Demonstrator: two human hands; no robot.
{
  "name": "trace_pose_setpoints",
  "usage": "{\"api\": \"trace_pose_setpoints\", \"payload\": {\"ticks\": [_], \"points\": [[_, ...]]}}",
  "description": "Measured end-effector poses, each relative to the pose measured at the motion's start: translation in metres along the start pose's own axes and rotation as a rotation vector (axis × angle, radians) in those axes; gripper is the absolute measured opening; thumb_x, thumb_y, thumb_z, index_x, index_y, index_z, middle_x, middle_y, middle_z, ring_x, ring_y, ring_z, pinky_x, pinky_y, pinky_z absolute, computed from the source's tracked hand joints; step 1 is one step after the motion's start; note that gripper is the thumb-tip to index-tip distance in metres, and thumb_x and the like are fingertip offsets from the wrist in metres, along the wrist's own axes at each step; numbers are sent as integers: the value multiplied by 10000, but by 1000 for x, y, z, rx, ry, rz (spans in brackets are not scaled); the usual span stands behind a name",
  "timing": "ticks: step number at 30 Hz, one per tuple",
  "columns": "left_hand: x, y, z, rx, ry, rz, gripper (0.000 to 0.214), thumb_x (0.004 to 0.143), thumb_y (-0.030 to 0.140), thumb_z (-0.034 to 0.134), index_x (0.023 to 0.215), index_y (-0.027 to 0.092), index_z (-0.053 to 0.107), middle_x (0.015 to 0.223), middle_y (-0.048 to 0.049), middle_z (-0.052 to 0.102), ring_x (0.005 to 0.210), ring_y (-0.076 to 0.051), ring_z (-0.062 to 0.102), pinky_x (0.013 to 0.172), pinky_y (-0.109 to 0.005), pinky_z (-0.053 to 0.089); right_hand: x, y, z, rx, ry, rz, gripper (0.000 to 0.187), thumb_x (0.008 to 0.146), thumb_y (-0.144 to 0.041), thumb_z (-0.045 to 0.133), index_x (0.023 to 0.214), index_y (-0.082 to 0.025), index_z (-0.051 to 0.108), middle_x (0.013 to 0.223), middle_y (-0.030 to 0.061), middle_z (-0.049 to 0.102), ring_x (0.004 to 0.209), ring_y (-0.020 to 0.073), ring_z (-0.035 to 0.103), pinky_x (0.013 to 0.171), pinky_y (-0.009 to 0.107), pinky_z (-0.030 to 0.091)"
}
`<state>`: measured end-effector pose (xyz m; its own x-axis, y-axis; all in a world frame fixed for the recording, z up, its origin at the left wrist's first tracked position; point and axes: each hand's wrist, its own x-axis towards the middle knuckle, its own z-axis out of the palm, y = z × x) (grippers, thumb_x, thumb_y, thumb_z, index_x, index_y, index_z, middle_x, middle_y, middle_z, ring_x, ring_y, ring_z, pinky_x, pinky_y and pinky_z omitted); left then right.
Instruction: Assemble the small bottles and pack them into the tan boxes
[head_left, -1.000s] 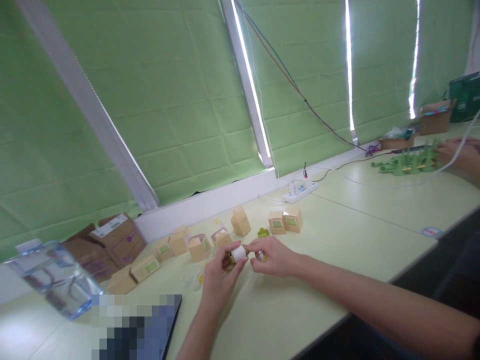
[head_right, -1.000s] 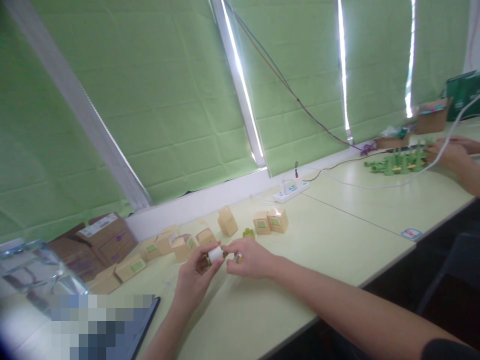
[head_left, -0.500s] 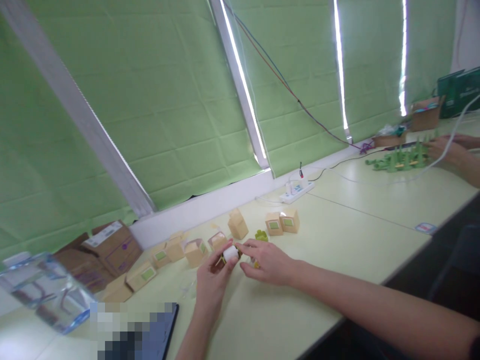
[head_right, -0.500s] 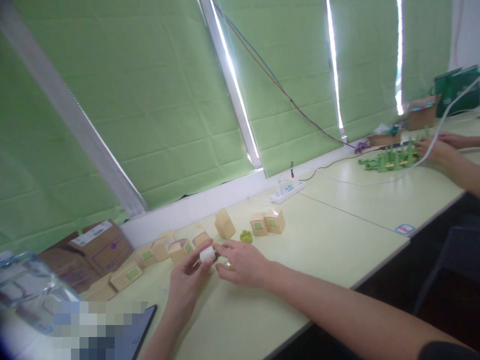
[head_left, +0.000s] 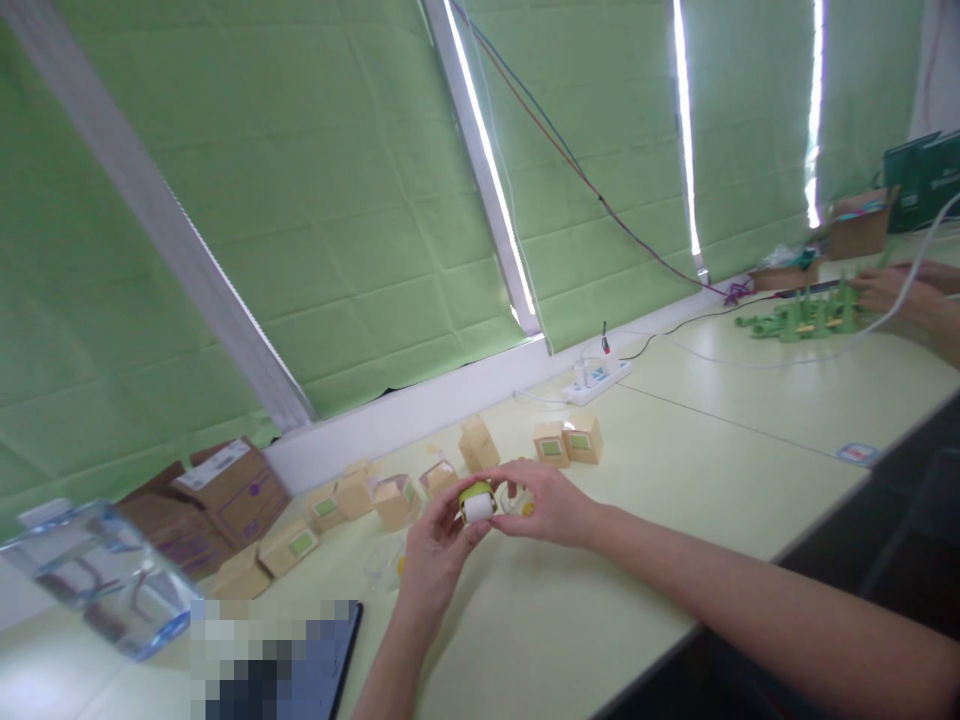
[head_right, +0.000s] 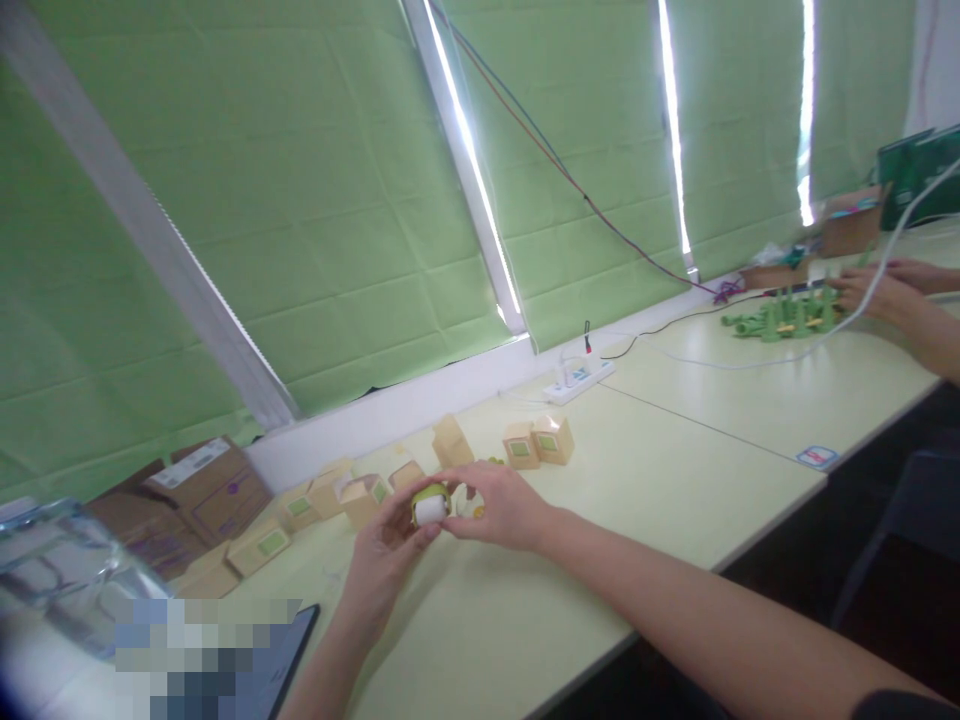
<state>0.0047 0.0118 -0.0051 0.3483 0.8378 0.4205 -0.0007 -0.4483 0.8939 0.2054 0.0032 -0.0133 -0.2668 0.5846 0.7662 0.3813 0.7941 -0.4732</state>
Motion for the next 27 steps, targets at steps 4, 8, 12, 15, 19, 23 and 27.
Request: {"api": "trace_pose_setpoints", "payload": {"ticks": [4, 8, 12, 15, 19, 23, 27], "points": [[-3, 3, 2, -12, -23, -42, 585, 744, 285, 775, 1287, 208, 571, 1297, -121, 627, 1112, -255, 633, 944, -364, 517, 1, 1, -2, -24, 10, 0, 499, 743, -304, 742, 1218, -225, 614, 1051, 42, 698, 816, 168, 611, 807, 311, 480], [-5, 6, 5, -18, 3, -81, 679, 747, 311, 770, 1365, 216, 504, 1382, -123, 561, 1151, -267, 615, 977, -392, 504, 2, -1, -3, 11, -10, 34, 494, 766, -350, 734, 1223, -210, 608, 1022, 49, 700, 806, 163, 614, 802, 310, 482], [-4, 7, 5, -3, 41, -97, 651, 737, 350, 777, 1319, 204, 526, 1262, -126, 637, 1061, -246, 657, 883, -342, 541, 2, -2, -3, 78, -69, 130, 456, 802, -387, 704, 1207, -201, 606, 958, 41, 700, 776, 154, 621, 753, 290, 489], [-4, 8, 5, 50, 99, -115, 588, 753, 412, 750, 1259, 194, 542, 1151, -118, 677, 906, -209, 696, 726, -279, 550, 2, 0, -2, 129, -104, 220, 488, 828, -438, 672, 1246, -209, 566, 938, 43, 701, 802, 164, 635, 744, 289, 494], [-3, 6, 3, 133, 181, -117, 568, 804, 481, 673, 1270, 193, 524, 1076, -102, 694, 779, -170, 701, 657, -255, 534, 0, 6, 2, 172, -189, 309, 625, 746, -502, 739, 1263, -210, 545, 957, 55, 679, 816, 174, 643, 722, 289, 515], [1, 0, -1, 133, 216, -119, 613, 782, 511, 681, 1279, 192, 517, 1039, -95, 698, 725, -162, 697, 625, -255, 532, -2, 11, 9, 70, -265, 276, 669, 598, -532, 833, 1145, -207, 627, 1003, 64, 625, 838, 188, 637, 783, 331, 527], [2, -1, -2, 138, 228, -136, 613, 781, 510, 683, 1279, 191, 521, 1017, -87, 700, 731, -159, 696, 628, -251, 528, -2, 15, 18, -46, -286, 199, 662, 597, -503, 846, 1150, -215, 621, 1046, 73, 595, 905, 213, 627, 849, 366, 514]]}}
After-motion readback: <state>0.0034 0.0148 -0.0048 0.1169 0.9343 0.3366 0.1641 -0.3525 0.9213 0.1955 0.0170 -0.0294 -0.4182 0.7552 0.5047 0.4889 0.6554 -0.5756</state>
